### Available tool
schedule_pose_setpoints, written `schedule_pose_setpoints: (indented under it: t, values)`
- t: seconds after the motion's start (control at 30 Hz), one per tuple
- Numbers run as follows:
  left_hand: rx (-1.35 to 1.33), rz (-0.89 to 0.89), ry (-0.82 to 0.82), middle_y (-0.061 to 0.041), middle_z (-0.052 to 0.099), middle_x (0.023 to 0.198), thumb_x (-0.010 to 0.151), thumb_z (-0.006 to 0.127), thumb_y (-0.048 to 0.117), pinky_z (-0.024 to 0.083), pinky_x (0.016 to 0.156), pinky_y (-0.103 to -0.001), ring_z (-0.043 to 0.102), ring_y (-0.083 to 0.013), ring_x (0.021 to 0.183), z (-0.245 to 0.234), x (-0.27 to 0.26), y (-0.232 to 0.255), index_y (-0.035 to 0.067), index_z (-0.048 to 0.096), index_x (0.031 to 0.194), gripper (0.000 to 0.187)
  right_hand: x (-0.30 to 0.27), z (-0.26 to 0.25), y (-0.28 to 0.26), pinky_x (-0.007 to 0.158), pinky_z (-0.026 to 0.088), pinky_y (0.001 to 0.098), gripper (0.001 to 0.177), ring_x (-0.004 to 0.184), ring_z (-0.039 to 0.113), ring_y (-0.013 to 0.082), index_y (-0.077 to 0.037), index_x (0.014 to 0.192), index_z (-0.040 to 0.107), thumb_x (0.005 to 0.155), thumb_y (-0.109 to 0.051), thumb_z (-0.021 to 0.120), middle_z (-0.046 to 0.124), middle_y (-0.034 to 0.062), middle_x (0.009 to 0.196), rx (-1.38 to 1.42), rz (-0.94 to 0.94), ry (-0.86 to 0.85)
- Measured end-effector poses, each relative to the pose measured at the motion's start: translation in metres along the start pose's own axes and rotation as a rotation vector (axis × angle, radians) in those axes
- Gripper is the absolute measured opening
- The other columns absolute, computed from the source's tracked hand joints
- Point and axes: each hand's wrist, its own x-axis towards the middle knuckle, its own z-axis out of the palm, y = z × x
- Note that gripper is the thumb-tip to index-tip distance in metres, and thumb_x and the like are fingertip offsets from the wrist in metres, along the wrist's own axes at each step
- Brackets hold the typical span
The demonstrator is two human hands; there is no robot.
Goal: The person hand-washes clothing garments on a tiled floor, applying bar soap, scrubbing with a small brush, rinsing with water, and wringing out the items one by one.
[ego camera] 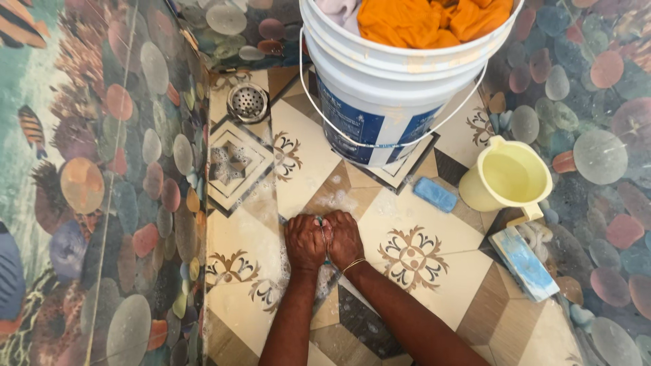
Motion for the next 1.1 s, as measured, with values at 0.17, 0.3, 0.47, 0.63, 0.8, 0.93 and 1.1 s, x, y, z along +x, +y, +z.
schedule_pose_setpoints:
  t: [0.17,0.3,0.47,0.63,0.8,0.93,1.1]
  values:
    - [0.056,-0.057,-0.029,-0.017,0.067,0.088,0.095,0.049,0.02,0.048,0.083,-0.049,0.059,-0.0382,0.086,0.008,0.005,-0.008,0.002,0.064,0.08,0.028,0.009,0.01,0.011,0.087,0.047,0.0465,0.031,0.088,0.062,0.037,0.0,0.086,0.069,0.102,-0.017,0.049,0.067,0.0182,0.09,-0.066,0.039,-0.033]
    - [0.066,-0.097,-0.035,-0.018,0.069,0.084,0.092,0.049,0.02,0.05,0.077,-0.049,0.061,-0.0384,0.079,0.013,0.011,-0.014,0.001,0.065,0.075,0.03,0.015,0.017,0.019,0.085,0.051,0.0457,0.037,0.086,0.067,0.0366,0.001,0.082,0.072,0.102,-0.019,0.05,0.073,0.0197,0.089,-0.122,0.061,-0.026]
    - [0.064,-0.154,-0.033,-0.019,0.072,0.086,0.091,0.05,0.021,0.052,0.075,-0.048,0.065,-0.0381,0.081,0.016,0.013,-0.016,0.0,0.07,0.08,0.031,0.021,0.02,0.019,0.079,0.054,0.0456,0.04,0.083,0.069,0.0368,0.002,0.083,0.074,0.102,-0.023,0.049,0.074,0.0208,0.087,-0.159,0.108,-0.033]
    - [0.081,-0.165,-0.042,-0.02,0.072,0.086,0.091,0.051,0.022,0.053,0.074,-0.048,0.065,-0.0371,0.081,0.016,0.012,-0.016,-0.001,0.071,0.082,0.032,0.021,0.02,0.017,0.077,0.054,0.0456,0.045,0.079,0.068,0.0373,0.001,0.084,0.075,0.104,-0.029,0.047,0.071,0.0235,0.085,-0.235,0.207,-0.102]
    - [0.073,-0.186,-0.045,-0.019,0.072,0.085,0.091,0.05,0.022,0.053,0.073,-0.047,0.065,-0.0363,0.08,0.017,0.012,-0.016,0.0,0.07,0.08,0.032,0.02,0.021,0.019,0.077,0.055,0.0454,0.048,0.079,0.068,0.0366,0.002,0.08,0.073,0.105,-0.028,0.046,0.072,0.0222,0.083,-0.222,0.157,-0.071]
    - [0.075,-0.18,-0.039,-0.018,0.072,0.083,0.09,0.05,0.023,0.052,0.074,-0.048,0.064,-0.0369,0.08,0.017,0.013,-0.016,0.0,0.069,0.077,0.032,0.02,0.022,0.02,0.075,0.055,0.0458,0.047,0.078,0.068,0.0367,0.001,0.079,0.073,0.104,-0.029,0.047,0.072,0.0217,0.081,-0.208,0.168,-0.061]
    - [0.054,-0.181,-0.02,-0.018,0.071,0.084,0.089,0.05,0.023,0.052,0.074,-0.048,0.064,-0.0374,0.081,0.017,0.014,-0.017,0.001,0.069,0.077,0.031,0.024,0.027,0.024,0.071,0.055,0.0465,0.045,0.074,0.069,0.0372,-0.001,0.079,0.074,0.103,-0.03,0.05,0.072,0.0218,0.08,-0.238,0.21,-0.065]
